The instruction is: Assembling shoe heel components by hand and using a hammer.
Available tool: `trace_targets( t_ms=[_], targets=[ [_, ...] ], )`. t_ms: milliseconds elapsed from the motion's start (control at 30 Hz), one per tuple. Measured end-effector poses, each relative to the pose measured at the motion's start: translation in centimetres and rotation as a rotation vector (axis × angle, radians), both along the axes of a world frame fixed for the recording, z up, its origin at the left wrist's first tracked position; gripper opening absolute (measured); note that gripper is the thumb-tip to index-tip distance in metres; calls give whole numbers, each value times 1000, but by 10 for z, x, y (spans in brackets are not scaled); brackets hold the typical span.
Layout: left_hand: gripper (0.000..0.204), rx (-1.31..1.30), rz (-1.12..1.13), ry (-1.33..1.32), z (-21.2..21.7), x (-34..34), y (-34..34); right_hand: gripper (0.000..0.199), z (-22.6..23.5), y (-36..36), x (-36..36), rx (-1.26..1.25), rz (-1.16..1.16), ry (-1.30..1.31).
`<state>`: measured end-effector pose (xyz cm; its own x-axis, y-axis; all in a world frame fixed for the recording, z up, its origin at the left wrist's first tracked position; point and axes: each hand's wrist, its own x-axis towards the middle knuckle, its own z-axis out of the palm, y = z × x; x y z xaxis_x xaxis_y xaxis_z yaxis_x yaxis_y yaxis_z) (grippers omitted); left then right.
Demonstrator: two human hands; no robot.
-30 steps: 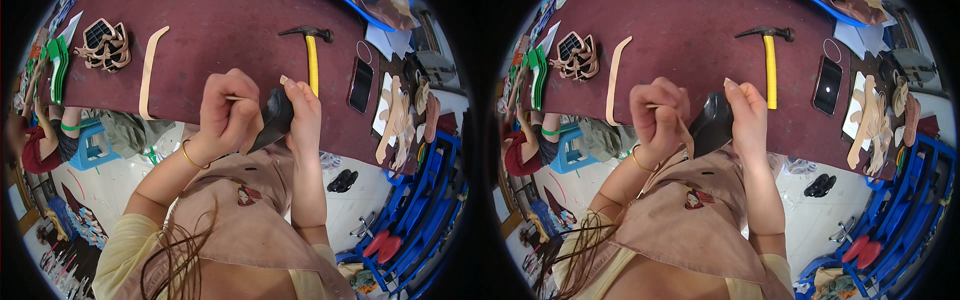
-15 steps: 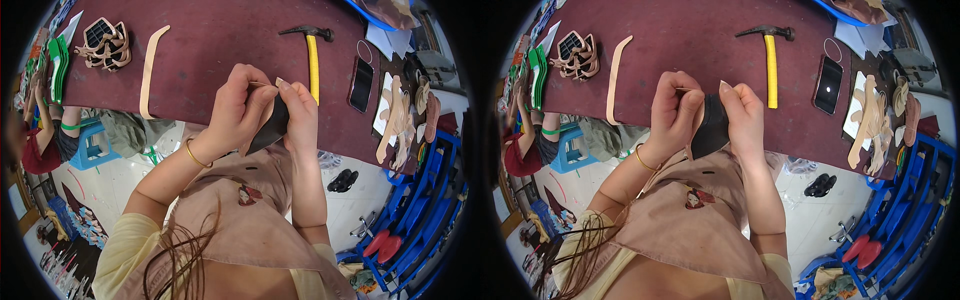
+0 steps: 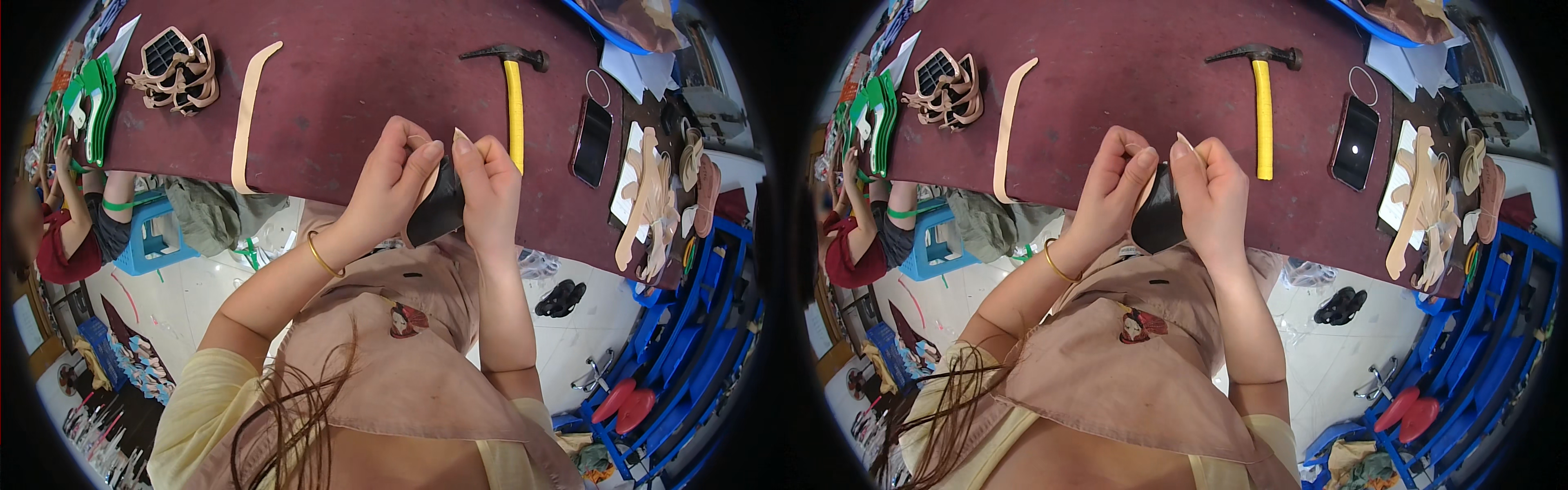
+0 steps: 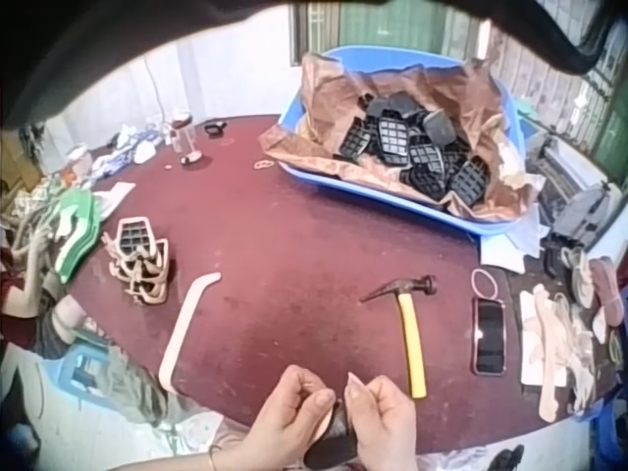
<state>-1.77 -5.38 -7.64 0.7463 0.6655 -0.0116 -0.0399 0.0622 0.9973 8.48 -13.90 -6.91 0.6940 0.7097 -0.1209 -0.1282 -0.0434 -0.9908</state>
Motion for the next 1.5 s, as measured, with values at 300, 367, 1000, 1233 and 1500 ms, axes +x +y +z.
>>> trace_targets(
  t_ms=[300, 367, 1000, 1233, 1500],
  targets=[
    [14, 15, -4, 0, 0, 12, -5, 31, 17, -2, -14, -83, -96, -305],
    [16, 92, 5, 44, 1, 16, -5, 30, 15, -4, -14, -75, -122, -331],
    [53, -156, -331, -103, -8, 10, 3, 25, 3, -6, -1, 210, -381, 309],
    [64, -211, -363, 58, -10, -7, 12, 15, 5, -23, -8, 175, -259, -509],
    [35, -596, -149, 85, 1, -19, 28, 24, 1, -42, -10, -169, 457, -1343]
  ],
)
